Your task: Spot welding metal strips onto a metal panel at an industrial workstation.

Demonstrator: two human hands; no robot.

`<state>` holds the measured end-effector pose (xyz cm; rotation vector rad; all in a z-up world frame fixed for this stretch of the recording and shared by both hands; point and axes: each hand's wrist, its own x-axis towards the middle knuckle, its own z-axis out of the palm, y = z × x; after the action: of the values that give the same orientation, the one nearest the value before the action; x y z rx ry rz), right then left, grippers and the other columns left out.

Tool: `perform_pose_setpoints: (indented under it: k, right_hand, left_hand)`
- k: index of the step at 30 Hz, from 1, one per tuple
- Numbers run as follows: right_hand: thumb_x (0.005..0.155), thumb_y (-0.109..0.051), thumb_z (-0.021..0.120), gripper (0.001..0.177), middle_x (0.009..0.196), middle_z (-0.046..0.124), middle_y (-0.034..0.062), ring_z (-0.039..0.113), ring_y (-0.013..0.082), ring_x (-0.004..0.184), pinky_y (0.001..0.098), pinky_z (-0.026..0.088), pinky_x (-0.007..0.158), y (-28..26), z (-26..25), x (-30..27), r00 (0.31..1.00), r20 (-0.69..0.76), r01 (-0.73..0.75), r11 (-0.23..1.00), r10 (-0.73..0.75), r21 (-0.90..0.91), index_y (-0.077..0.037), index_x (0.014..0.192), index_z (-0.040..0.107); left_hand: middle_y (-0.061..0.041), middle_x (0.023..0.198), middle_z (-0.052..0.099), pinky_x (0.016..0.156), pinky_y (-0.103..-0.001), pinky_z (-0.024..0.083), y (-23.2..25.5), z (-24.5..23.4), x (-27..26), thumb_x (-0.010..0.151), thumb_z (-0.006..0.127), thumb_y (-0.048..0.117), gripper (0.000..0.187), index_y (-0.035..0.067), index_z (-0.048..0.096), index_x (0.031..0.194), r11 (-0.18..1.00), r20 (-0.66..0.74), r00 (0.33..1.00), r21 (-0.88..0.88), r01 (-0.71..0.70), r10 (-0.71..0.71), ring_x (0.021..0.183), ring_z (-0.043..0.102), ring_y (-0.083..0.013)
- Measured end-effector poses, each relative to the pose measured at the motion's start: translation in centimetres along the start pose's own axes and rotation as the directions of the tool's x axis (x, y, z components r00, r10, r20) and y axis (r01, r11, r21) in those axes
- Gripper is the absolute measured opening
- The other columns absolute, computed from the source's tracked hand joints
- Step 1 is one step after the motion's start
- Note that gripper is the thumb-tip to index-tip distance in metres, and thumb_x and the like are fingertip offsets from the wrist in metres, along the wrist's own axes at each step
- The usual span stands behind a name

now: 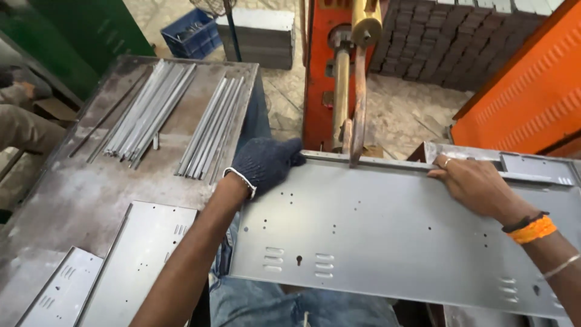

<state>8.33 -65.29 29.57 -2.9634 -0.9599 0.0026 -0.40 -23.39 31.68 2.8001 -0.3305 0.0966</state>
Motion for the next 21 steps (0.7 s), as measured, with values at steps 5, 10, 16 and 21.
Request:
perform_pose_setpoints:
  k: [5, 10, 16, 21]
  right_hand:
    - [0.102, -0.036, 0.050, 0.030, 0.074, 0.066, 0.0170, 0.067, 0.0372, 0.071, 0.0481, 0.052, 0.066, 1.1, 0.4, -0.7, 0.997, -0.075, 0.034, 0.999, -0.033, 0.013, -0.008, 0.101, 0.061]
    - [0.102, -0.035, 0.052, 0.030, 0.077, 0.067, 0.0175, 0.067, 0.0382, 0.072, 0.0486, 0.052, 0.069, 5.8, 1.3, -3.0, 0.992, -0.129, -0.011, 1.000, 0.010, -0.004, -0.007, 0.102, 0.064]
    - [0.103, -0.040, 0.048, 0.037, 0.082, 0.072, 0.0178, 0.072, 0.0348, 0.076, 0.0460, 0.056, 0.074, 12.4, 3.8, -6.5, 0.985, -0.039, -0.171, 0.981, 0.168, -0.092, -0.009, 0.111, 0.066]
    - [0.106, -0.043, 0.042, 0.038, 0.082, 0.075, 0.0164, 0.076, 0.0329, 0.080, 0.0441, 0.058, 0.079, 11.4, 3.7, -7.8, 0.948, 0.096, -0.283, 0.942, 0.303, -0.180, -0.013, 0.108, 0.065]
  left_hand:
    - [-0.019, 0.089, 0.074, 0.077, -0.053, 0.053, 1.2, -0.9, 0.1, 0.097, 0.062, 0.037, 0.023, 0.016, 0.070, 0.105, 0.999, -0.018, 0.999, 0.021, -0.028, 0.028, 0.083, 0.071, -0.0413]
    - [-0.016, 0.088, 0.074, 0.076, -0.052, 0.054, 1.3, 2.8, 2.3, 0.095, 0.060, 0.030, 0.016, 0.016, 0.068, 0.099, 0.989, -0.254, 0.960, -0.059, -0.138, 0.118, 0.083, 0.072, -0.0393]
    - [-0.016, 0.082, 0.072, 0.070, -0.055, 0.051, 5.9, 6.4, 4.4, 0.097, 0.055, 0.025, 0.014, 0.016, 0.064, 0.100, 0.940, -0.374, 0.928, -0.316, -0.128, 0.001, 0.080, 0.070, -0.0410]
    - [-0.019, 0.080, 0.071, 0.069, -0.058, 0.050, 6.7, 7.5, 4.1, 0.100, 0.052, 0.028, 0.016, 0.016, 0.063, 0.101, 0.943, -0.346, 0.935, -0.331, -0.046, -0.076, 0.078, 0.069, -0.0428]
